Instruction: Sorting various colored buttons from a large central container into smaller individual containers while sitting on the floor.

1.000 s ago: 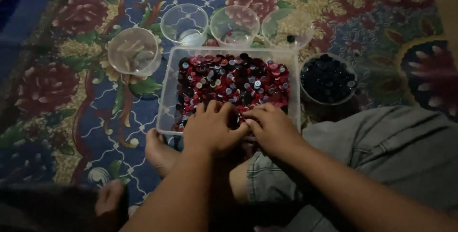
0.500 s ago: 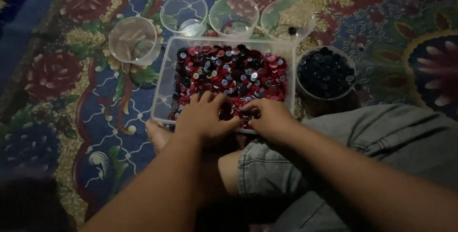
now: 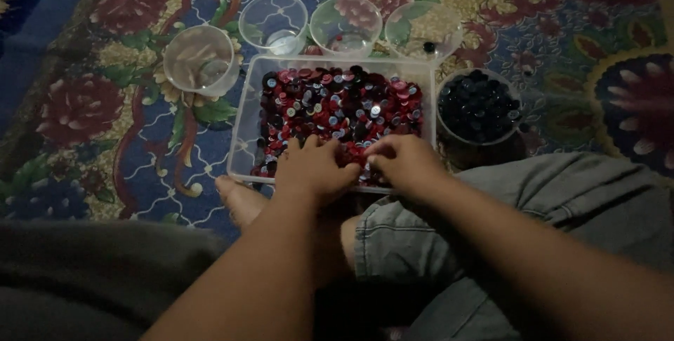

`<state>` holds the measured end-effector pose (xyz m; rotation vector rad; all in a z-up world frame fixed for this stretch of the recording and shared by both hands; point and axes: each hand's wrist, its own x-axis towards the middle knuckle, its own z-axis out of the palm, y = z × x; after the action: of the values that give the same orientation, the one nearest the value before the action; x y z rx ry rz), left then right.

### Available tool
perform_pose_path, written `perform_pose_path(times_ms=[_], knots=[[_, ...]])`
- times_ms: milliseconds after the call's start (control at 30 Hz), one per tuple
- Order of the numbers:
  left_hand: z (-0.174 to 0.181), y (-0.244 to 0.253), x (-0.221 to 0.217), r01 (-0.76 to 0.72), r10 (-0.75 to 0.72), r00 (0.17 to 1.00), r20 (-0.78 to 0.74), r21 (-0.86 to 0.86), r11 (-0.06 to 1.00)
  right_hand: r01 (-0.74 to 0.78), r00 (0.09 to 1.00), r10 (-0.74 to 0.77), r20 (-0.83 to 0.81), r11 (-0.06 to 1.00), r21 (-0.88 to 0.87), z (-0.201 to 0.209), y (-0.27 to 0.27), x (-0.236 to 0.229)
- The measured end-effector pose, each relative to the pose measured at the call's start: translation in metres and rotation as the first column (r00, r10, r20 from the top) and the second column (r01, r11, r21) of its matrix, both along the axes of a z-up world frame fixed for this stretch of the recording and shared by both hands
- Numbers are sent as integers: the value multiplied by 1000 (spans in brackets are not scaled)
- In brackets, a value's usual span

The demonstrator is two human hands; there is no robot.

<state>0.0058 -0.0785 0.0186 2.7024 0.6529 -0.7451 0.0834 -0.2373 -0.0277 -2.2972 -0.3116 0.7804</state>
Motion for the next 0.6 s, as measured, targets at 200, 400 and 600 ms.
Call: perform_pose_path(times_ms=[200, 400, 600], knots=[[-13, -38, 18, -256, 252, 962, 103, 29, 966, 169, 985, -161, -55, 969, 181, -32, 7, 13], [-21, -66, 24, -413, 372, 843, 388, 23, 911, 365, 931, -331, -154, 836, 410, -3, 1, 9], [-6, -69, 8, -271, 331, 811, 482, -193, 943, 374, 926, -367, -90, 853, 364, 10, 3, 1]])
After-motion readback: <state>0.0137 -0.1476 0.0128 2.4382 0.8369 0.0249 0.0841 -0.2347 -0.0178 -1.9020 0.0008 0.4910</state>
